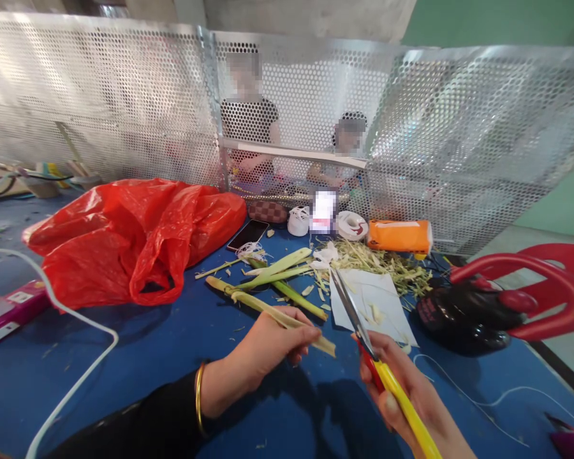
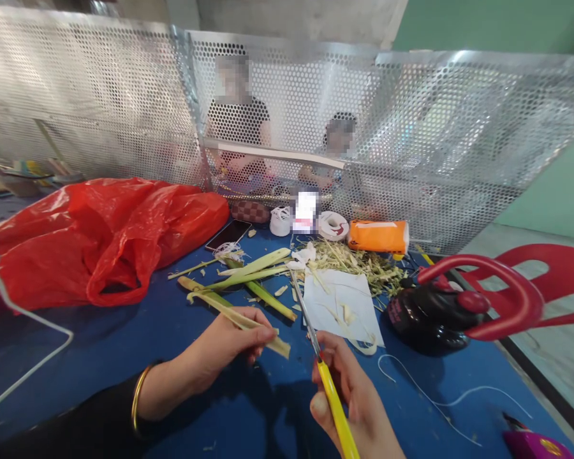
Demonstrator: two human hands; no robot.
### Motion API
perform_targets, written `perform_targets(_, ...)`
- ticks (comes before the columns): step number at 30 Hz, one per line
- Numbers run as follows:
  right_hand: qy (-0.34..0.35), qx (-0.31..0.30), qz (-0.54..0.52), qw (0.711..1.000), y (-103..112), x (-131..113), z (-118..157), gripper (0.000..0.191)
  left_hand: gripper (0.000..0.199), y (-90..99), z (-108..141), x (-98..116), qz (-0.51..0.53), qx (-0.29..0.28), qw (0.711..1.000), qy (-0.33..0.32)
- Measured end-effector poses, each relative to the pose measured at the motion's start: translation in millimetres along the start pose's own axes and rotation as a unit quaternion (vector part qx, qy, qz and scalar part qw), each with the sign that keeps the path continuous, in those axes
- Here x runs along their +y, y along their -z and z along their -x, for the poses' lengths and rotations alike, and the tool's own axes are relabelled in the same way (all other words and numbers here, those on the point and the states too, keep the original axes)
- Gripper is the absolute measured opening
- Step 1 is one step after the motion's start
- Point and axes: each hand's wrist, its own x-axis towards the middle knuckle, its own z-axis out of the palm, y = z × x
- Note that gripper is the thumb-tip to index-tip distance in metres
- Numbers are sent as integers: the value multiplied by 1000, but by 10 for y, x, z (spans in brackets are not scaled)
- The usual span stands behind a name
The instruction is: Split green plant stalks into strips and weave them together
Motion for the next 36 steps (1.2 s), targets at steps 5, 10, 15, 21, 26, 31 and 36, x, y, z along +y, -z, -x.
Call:
perform_targets(5,-14,-49,150,987,116,-207,0,60,41,-17,56,-28,-151,-113,982,26)
perform_targets(10,-30,-41,222,974,149,-337,-38,54,44,16,46,18,-183,-65,981,-17)
perform_targets(15,-46,3,244,969,233,-324,-110,55,43,108,-7,75,-209,-48,975,-57)
perform_targets(21,-36,-79,173,981,318,-202,-197,50,44,132,1,133,-228,-76,970,-47)
perform_targets(26,-44,-70,103,991,285,-121,-201,43,46,124,22,153,-238,-128,962,-30)
perform_targets(31,-38,-47,101,993,246,-47,-210,41,46,160,-7,162,-186,-157,970,-24)
perform_targets(36,-26,39,178,983,272,-107,-232,46,47,156,-12,152,-163,-139,977,-24)
